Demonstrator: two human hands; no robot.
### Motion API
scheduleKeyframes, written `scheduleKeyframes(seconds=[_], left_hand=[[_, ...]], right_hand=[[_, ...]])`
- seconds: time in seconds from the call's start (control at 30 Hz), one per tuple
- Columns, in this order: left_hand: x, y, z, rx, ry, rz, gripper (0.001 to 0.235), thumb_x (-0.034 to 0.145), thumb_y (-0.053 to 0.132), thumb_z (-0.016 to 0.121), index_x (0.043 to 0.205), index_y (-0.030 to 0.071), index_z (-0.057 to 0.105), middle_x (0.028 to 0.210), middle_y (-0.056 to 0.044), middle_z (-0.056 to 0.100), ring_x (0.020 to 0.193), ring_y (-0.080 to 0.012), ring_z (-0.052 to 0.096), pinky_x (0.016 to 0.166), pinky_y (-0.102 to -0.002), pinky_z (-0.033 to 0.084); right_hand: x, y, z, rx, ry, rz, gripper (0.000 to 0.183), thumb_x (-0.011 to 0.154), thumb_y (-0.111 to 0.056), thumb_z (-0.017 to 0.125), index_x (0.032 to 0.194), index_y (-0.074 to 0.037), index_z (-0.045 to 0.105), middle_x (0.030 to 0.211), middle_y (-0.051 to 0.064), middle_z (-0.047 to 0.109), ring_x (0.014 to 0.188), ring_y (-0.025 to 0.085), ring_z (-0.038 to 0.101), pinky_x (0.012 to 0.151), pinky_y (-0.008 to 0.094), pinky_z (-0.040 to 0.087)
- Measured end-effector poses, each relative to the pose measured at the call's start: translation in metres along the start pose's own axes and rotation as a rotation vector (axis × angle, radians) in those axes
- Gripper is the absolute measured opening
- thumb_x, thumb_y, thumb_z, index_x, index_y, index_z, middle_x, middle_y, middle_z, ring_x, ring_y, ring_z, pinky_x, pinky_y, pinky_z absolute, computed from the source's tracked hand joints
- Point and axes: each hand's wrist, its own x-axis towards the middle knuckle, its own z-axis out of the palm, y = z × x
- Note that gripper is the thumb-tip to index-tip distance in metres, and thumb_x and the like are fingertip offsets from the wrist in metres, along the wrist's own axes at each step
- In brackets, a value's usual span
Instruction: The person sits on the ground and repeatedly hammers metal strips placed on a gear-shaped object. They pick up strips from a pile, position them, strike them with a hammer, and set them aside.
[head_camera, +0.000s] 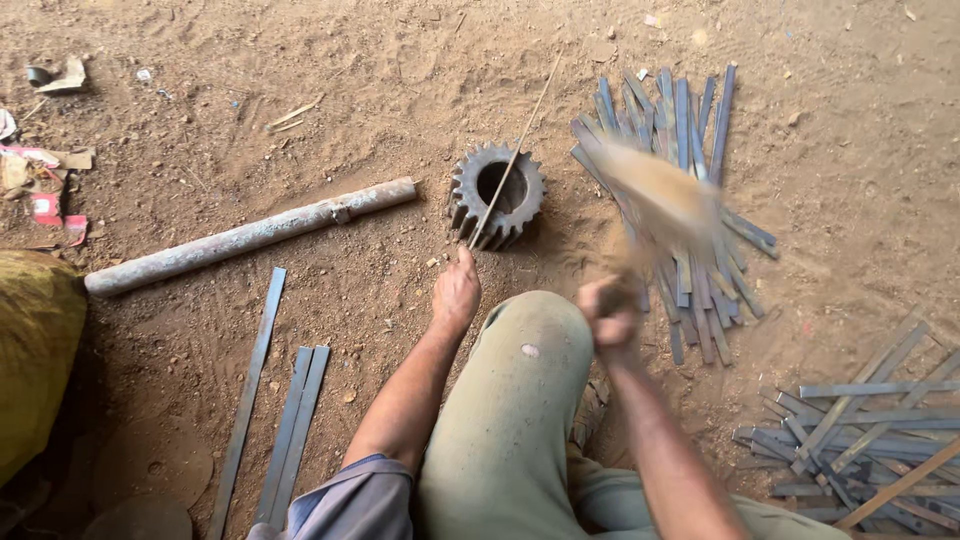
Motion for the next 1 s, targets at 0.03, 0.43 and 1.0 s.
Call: scheduleKeyframes(seconds=[0.03, 0.43, 1.0], left_hand=[[-0.002, 0.000, -0.002, 0.008, 0.015, 0.001, 0.024, 0.110, 0.008, 0.026, 0.116, -0.001, 0.048, 0.074, -0.017, 0.063, 0.056, -0.0249, 0.059, 0.043, -0.039, 0.050], [-0.048, -0.010, -0.027, 0.006, -0.136, -0.048, 0.022, 0.109, 0.005, 0.026, 0.116, -0.001, 0.046, 0.068, -0.011, 0.058, 0.056, -0.0212, 0.056, 0.040, -0.033, 0.044], [-0.125, -0.067, -0.005, -0.402, -0.177, -0.331, 0.054, 0.116, 0.036, 0.024, 0.107, -0.004, 0.059, 0.074, -0.019, 0.064, 0.059, -0.0253, 0.061, 0.043, -0.033, 0.045]], right_hand=[[-0.026, -0.006, -0.006, -0.087, -0.226, 0.246, 0.024, 0.108, -0.019, 0.052, 0.128, -0.005, 0.049, 0.069, -0.002, 0.059, 0.055, 0.009, 0.058, 0.049, 0.025, 0.047], [0.092, -0.094, -0.071, 0.156, 0.104, -0.131, 0.059, 0.099, -0.012, 0.065, 0.142, 0.006, 0.029, 0.100, 0.013, 0.052, 0.075, 0.017, 0.058, 0.062, 0.027, 0.060], [0.009, -0.047, -0.022, -0.167, -0.266, 0.608, 0.034, 0.093, -0.029, 0.067, 0.117, -0.006, 0.059, 0.074, 0.008, 0.067, 0.065, 0.020, 0.068, 0.056, 0.038, 0.055]])
